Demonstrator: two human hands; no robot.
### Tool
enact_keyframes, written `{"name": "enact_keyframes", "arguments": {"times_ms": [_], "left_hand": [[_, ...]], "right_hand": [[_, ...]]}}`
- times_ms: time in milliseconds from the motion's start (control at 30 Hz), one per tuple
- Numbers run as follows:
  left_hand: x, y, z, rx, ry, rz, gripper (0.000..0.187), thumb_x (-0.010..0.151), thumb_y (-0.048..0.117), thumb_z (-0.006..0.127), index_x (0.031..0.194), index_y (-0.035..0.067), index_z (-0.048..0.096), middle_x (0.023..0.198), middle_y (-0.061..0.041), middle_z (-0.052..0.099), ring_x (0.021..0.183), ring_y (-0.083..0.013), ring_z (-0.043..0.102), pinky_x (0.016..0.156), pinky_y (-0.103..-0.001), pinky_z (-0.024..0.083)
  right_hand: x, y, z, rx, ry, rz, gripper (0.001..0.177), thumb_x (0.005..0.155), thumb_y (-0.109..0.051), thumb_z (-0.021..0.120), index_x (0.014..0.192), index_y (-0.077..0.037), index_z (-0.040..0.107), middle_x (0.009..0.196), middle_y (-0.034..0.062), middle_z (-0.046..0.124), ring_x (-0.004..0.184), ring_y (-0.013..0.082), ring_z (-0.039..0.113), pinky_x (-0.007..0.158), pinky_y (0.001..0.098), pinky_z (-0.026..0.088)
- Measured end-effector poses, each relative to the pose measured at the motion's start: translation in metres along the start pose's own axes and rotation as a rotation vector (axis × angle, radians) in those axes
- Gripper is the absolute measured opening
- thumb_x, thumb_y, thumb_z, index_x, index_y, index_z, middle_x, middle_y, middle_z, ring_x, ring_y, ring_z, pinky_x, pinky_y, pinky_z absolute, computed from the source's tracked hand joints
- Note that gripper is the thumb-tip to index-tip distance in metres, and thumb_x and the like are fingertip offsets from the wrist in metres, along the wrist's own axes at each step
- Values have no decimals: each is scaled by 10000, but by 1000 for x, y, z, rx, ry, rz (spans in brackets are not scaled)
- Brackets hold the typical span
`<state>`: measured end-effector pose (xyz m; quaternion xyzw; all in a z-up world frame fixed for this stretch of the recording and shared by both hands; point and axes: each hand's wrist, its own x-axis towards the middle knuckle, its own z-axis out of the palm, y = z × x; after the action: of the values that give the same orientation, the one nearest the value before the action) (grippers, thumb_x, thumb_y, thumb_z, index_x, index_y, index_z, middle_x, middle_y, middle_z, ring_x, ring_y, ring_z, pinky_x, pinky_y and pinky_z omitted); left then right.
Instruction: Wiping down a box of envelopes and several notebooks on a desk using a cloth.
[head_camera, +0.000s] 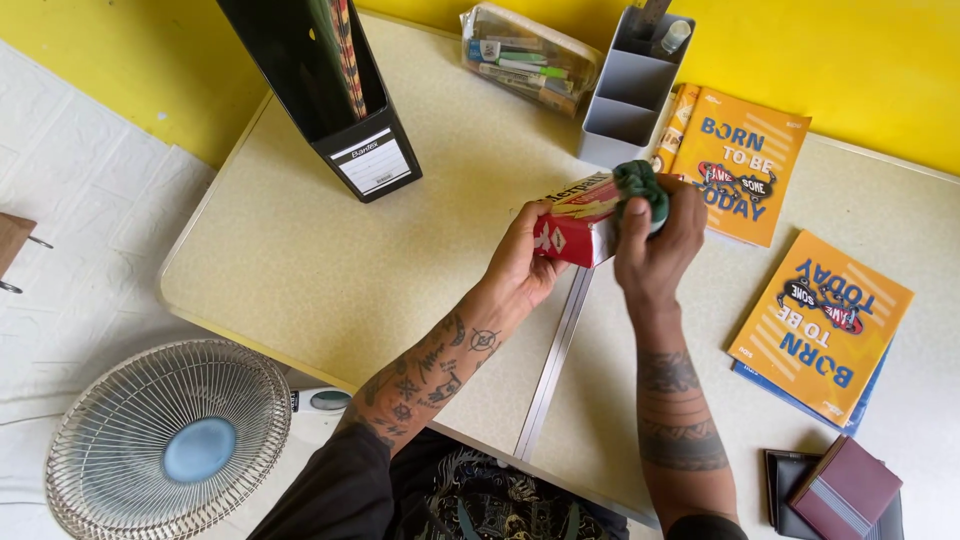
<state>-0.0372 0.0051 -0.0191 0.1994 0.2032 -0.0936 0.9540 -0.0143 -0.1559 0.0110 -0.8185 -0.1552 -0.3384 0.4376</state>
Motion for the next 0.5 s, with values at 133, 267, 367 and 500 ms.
{"name": "enact_keyframes", "arguments": {"times_ms": [133,267,367,500], "left_hand": [[0,0,1,-46,71,-47,370,960,205,677,1233,-15,560,1136,-145,708,991,-209,736,824,-314,603],[16,-2,3,27,9,-80,381,955,216,667,1238,-17,561,1126,-151,709,983,-218,736,816,-322,642],[25,-1,4,89,-33,-110,379,966,249,647,1236,-1,559,1105,-136,702,963,-215,731,807,-333,660],[28,0,5,142,-9,-144,379,1000,290,643,1234,8,548,1081,-120,687,933,-207,721,794,-331,660]], "right_hand": [[9,8,-11,61,-30,92,449,1131,-400,517,1103,33,631,937,187,642,876,343,616,797,449,469],[16,-9,-22,29,-88,64,419,1123,-366,522,1096,32,650,943,196,659,887,362,621,812,465,473],[17,-36,-27,5,-145,-9,415,1100,-376,543,1062,23,652,934,195,648,885,376,614,814,470,469],[19,-46,-30,21,-190,-79,442,1095,-409,544,1063,18,651,948,186,656,905,379,624,834,472,474]]}}
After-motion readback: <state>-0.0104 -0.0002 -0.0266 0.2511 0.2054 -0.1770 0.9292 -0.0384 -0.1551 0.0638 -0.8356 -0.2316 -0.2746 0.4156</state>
